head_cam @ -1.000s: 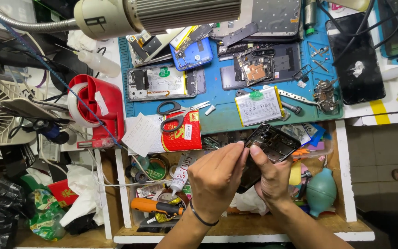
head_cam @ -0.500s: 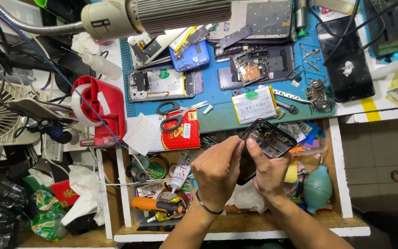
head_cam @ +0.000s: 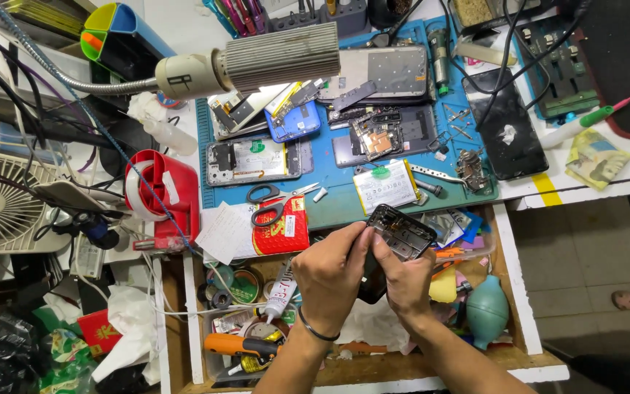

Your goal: Removing old adhesive strips from a smartphone component during repair

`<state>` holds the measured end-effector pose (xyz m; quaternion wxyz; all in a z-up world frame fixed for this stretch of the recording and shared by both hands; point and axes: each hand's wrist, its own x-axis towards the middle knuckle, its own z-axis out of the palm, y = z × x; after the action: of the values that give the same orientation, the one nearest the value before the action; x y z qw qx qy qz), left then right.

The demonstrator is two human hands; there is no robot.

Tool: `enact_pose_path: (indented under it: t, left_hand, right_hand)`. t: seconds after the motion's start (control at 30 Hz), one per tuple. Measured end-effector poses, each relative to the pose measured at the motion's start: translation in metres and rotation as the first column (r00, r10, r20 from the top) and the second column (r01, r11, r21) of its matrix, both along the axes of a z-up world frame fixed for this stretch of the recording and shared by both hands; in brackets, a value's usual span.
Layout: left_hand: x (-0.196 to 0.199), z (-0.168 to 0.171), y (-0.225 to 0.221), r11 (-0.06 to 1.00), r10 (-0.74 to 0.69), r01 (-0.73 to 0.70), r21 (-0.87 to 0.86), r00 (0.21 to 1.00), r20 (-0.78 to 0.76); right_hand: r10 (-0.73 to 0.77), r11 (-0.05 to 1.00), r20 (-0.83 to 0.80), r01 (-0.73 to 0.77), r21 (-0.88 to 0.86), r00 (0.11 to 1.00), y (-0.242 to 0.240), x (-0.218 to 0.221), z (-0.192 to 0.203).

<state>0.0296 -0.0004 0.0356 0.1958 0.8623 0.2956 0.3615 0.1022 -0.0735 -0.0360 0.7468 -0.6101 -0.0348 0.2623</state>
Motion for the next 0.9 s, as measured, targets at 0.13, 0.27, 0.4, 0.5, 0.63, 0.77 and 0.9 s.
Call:
enact_pose_path:
  t: [0.13, 0.27, 0.4, 0.5, 0.63, 0.77, 0.9]
  left_hand:
    - [0.005, -0.001, -0.003, 0.999, 0.005, -0.004, 0.046, 1.000, -0.022]
    - [0.008, -0.015, -0.006, 0.981, 0.097, -0.098, 0.166, 0.995, 0.018]
    - [0.009, -0.019, -0.007, 0.975, 0.094, -0.096, 0.201, 0.995, 0.021]
    - [0.010, -0.013, -0.006, 0.983, 0.051, -0.057, 0.176, 0.998, 0.036]
    - [0.002, -0.015, 0.002, 0.995, 0.025, -0.026, 0.094, 1.000, 0.019]
    - [-0.004, -0.016, 0.010, 0.992, -0.076, 0.081, -0.095, 0.995, 0.062]
    - [-0.003, -0.014, 0.021, 0.973, -0.214, 0.217, -0.083, 0.976, 0.040]
  right_hand:
    - [0.045, 0.999, 0.113, -0.043, -0.014, 0.993, -0.001, 0.001, -0.008]
    - [-0.031, 1.000, 0.290, 0.031, 0.007, 0.957, 0.002, 0.000, -0.028]
    - [-0.038, 0.999, 0.256, 0.032, 0.029, 0.966, 0.002, 0.000, -0.018]
    - [-0.035, 0.997, 0.208, 0.021, 0.071, 0.978, 0.002, 0.000, -0.029]
    - [-0.048, 0.994, 0.161, 0.032, 0.103, 0.986, 0.005, 0.001, -0.009]
    - [-0.045, 0.991, 0.119, 0.029, 0.128, 0.992, 0.005, 0.000, 0.005]
    - [-0.031, 0.991, 0.095, 0.018, 0.134, 0.995, 0.007, 0.001, 0.005]
